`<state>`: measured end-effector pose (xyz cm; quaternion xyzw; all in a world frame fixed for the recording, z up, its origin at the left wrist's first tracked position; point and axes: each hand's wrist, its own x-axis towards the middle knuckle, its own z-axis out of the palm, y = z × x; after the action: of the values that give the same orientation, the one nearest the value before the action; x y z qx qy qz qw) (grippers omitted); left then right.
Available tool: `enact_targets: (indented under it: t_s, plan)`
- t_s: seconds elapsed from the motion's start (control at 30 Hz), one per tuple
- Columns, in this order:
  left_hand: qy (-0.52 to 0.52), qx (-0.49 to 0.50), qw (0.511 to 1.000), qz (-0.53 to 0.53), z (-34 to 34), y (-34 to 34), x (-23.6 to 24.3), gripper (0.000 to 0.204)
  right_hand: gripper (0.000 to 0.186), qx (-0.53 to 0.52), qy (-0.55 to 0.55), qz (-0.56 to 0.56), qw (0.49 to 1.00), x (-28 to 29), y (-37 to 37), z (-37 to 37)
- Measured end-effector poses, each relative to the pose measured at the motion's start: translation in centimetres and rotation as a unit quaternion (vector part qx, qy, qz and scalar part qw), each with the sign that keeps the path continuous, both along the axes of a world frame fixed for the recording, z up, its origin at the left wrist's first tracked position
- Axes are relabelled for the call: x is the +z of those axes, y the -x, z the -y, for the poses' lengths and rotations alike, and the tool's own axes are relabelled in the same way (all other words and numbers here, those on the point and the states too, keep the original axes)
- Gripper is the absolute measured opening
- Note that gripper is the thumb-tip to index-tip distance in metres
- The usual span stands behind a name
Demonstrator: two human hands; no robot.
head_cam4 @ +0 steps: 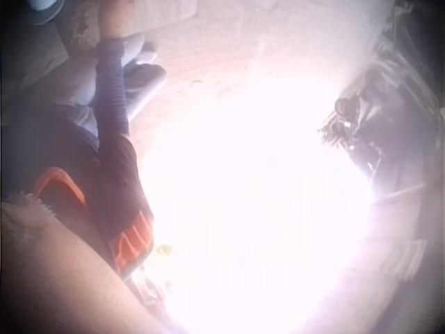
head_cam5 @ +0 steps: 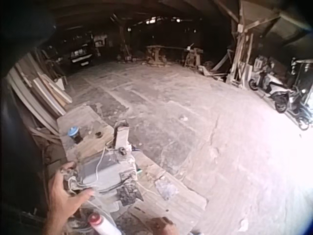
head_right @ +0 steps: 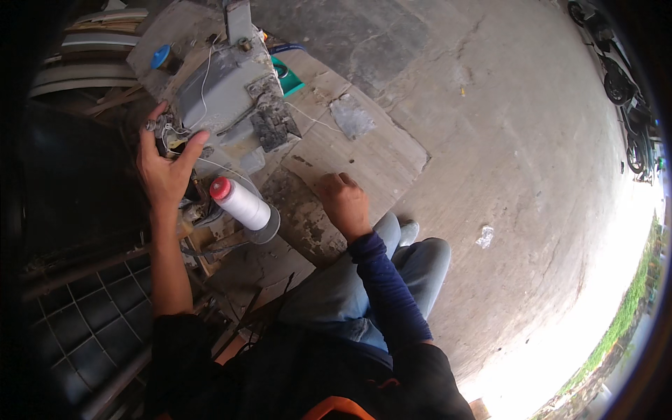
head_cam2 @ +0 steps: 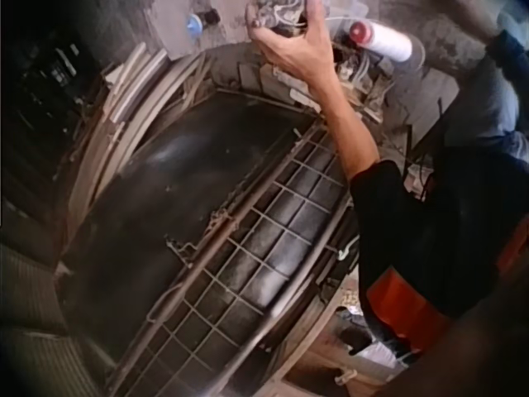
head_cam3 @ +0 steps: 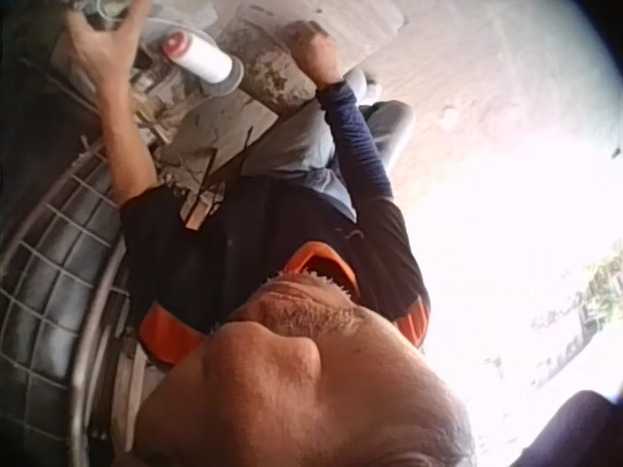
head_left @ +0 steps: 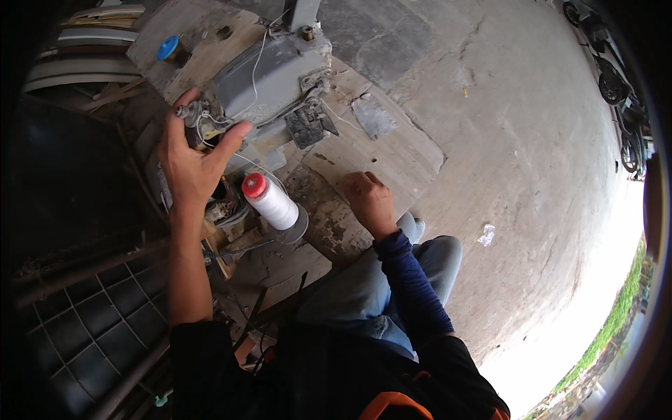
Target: The person uses a screwdriver to adjust components inside a sewing machine, then threads white thread through the machine's tension and needle area. The person walks around the workshop to retrieve tools and returns to continue threading.
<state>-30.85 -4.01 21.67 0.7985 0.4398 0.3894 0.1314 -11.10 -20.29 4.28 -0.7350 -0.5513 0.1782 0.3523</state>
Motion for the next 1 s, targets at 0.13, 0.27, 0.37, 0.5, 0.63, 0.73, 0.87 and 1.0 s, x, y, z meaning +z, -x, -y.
enact_targets:
  t_s: [0.13, 0.27, 0.37, 0.5, 0.63, 0.73, 0.87, 1.0]
  plan:
    - [-0.012, -0.002, 1.0, 0.002, -0.1, 0.3, -0.1, 0.071, 0.013, -0.026, -0.011, -0.072, 0.997, 0.1, -1.5, 0.5]
    - [-0.01, -0.007, 1.0, -0.015, 0.0, 0.6, 0.1, 0.073, 0.013, -0.031, -0.014, -0.099, 0.995, 0.4, -2.8, 1.3]
    - [-0.012, -0.005, 0.999, -0.041, 0.4, 0.7, 0.5, 0.074, 0.014, -0.038, -0.005, -0.141, 0.989, 0.9, -4.0, 2.5]
    - [0.005, 0.008, 0.998, -0.054, 0.5, 1.1, 0.4, 0.075, 0.015, -0.044, -0.012, -0.189, 0.981, 1.2, -6.4, 4.1]
    - [-0.003, 0.019, 0.998, -0.056, 0.6, 1.4, 1.9, 0.065, 0.014, -0.033, -0.027, -0.208, 0.977, 0.9, -9.1, 4.8]
    - [-0.078, 0.048, 0.99, -0.108, 0.6, 0.5, 2.8, 0.056, 0.013, 0.004, -0.034, -0.203, 0.979, -0.1, -11.1, 3.8]
    - [-0.131, 0.007, 0.963, -0.235, 1.1, -4.1, 5.2, 0.047, 0.013, 0.078, -0.015, -0.172, 0.982, -1.6, -9.7, 0.7]
    - [-0.038, 0.09, 0.918, -0.384, 1.9, -6.4, 5.0, 0.063, 0.02, 0.102, 0.021, -0.049, 0.993, -2.3, -4.8, 0.1]
